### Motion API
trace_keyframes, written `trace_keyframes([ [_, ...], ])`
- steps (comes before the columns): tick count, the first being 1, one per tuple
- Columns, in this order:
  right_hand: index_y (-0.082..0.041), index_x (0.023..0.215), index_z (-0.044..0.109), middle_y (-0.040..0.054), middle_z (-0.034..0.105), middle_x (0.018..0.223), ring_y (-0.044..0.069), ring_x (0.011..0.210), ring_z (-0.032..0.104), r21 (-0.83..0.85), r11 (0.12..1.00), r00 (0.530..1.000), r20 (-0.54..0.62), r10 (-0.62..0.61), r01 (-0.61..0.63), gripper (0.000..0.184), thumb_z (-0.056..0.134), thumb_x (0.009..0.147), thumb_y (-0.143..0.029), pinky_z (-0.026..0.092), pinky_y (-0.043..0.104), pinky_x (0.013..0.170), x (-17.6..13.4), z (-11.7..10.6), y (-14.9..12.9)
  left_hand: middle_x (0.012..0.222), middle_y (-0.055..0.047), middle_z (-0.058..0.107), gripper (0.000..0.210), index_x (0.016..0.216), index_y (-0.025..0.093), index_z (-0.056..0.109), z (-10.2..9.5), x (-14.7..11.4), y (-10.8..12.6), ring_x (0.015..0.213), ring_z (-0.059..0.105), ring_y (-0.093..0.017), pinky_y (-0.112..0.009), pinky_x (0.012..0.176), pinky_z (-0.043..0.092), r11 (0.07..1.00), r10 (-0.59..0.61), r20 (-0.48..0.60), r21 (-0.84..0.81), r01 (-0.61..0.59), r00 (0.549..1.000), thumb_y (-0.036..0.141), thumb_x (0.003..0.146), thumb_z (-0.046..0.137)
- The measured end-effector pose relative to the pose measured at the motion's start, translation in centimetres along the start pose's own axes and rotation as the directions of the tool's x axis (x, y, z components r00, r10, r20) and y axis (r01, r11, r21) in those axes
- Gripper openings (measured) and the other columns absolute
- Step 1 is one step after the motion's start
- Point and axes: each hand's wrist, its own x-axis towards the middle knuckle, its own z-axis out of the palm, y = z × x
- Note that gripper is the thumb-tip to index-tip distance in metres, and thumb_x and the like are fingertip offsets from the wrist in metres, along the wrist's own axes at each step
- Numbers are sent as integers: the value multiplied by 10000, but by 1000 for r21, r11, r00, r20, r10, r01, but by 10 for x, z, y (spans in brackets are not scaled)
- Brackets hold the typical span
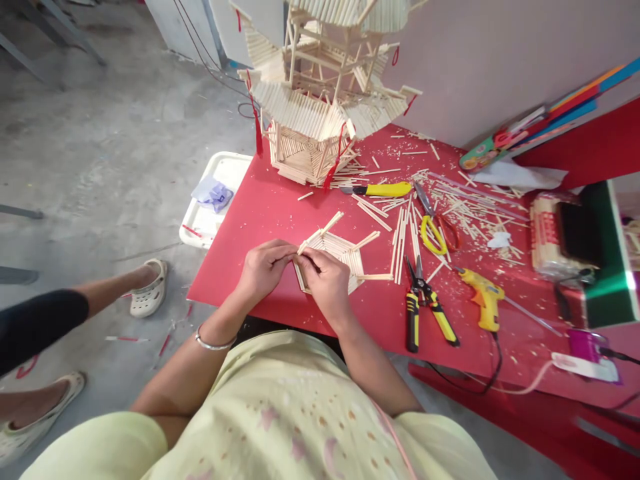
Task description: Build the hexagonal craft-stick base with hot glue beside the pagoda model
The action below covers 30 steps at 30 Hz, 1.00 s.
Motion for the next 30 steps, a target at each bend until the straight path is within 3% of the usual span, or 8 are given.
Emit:
trace_keyframes([
  [30,-251,1063,784,37,807,1008,180,917,764,-9,1000,1000,1,0,0,152,649,993,-260,600,300,903,0,0,0,1026,-77,796,233,1009,211,816,0,0,0,917,747,-179,-268,834,566,1000,-7,7,-11,7,1000,211,980,585],
])
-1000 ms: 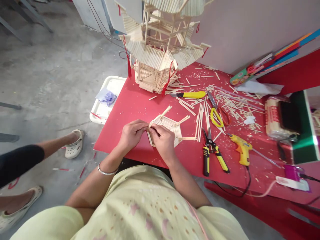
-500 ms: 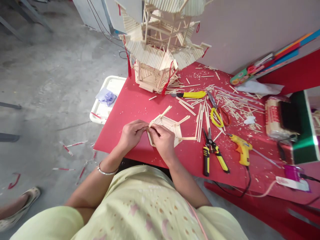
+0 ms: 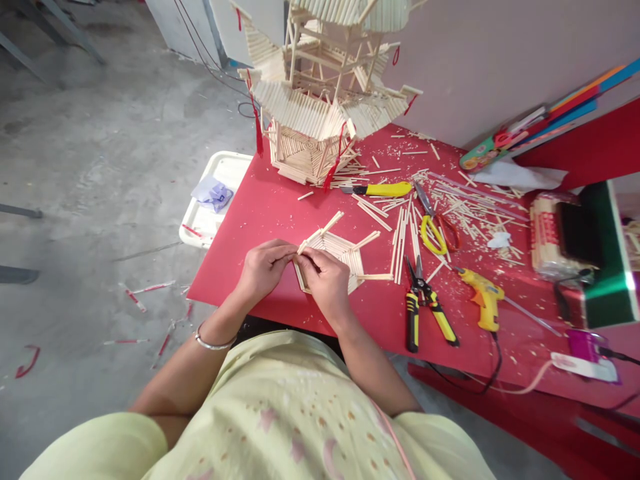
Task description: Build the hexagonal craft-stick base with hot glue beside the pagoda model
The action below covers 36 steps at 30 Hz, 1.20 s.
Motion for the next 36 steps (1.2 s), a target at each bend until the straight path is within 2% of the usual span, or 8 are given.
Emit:
trace_keyframes([
  [36,-247,1059,782,33,806,1011,176,919,761,-1,1000,1000,16,18,-18,146,653,992,-259,591,291,906,0,0,-1,1020,-80,795,229,1007,193,813,0,0,0,916,747,-171,-248,827,561,1000,11,-11,-4,-11,1000,180,971,587],
])
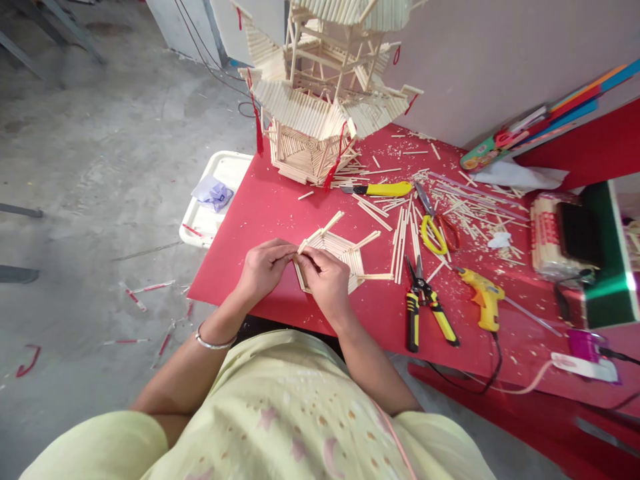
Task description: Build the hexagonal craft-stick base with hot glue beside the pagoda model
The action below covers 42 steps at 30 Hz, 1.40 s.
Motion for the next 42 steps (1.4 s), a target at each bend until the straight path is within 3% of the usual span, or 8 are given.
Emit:
trace_keyframes([
  [13,-243,1060,778,36,801,1005,175,917,756,5,1000,1000,-9,-25,25,138,659,991,-251,588,290,907,0,0,1,1017,-77,792,231,1005,201,815,0,1,1,907,745,-173,-256,818,559,1000,-10,12,4,10,1000,195,974,586],
  [25,-236,1065,768,34,796,999,166,923,750,24,999,1000,8,29,-29,142,656,985,-273,582,277,919,1,2,2,1065,-68,784,249,1048,198,794,-5,1,-1,961,737,-178,-266,891,559,999,-9,42,36,7,999,293,1001,569],
  [35,-210,1164,715,70,787,1093,178,997,739,-93,995,997,59,48,-43,248,667,993,-382,567,263,943,0,5,6,1158,-36,789,251,1064,239,783,-5,-2,-13,1036,751,-225,-318,960,590,991,-49,25,125,45,999,379,976,593],
  [39,-192,1265,671,101,780,1108,207,1036,735,-192,981,995,99,3,16,323,614,1022,-396,574,289,953,-7,-14,-18,1201,-37,782,265,1071,247,778,-6,-3,-17,1087,746,-239,-341,992,589,990,-68,32,126,64,997,397,979,580],
  [42,-160,1321,648,114,776,1154,205,1056,733,-154,983,981,179,-71,99,372,585,1038,-393,580,294,967,-21,-48,-45,1223,-47,778,278,1081,235,777,-5,-4,-21,1121,739,-254,-389,1061,569,985,-130,29,115,126,991,416,966,599],
])
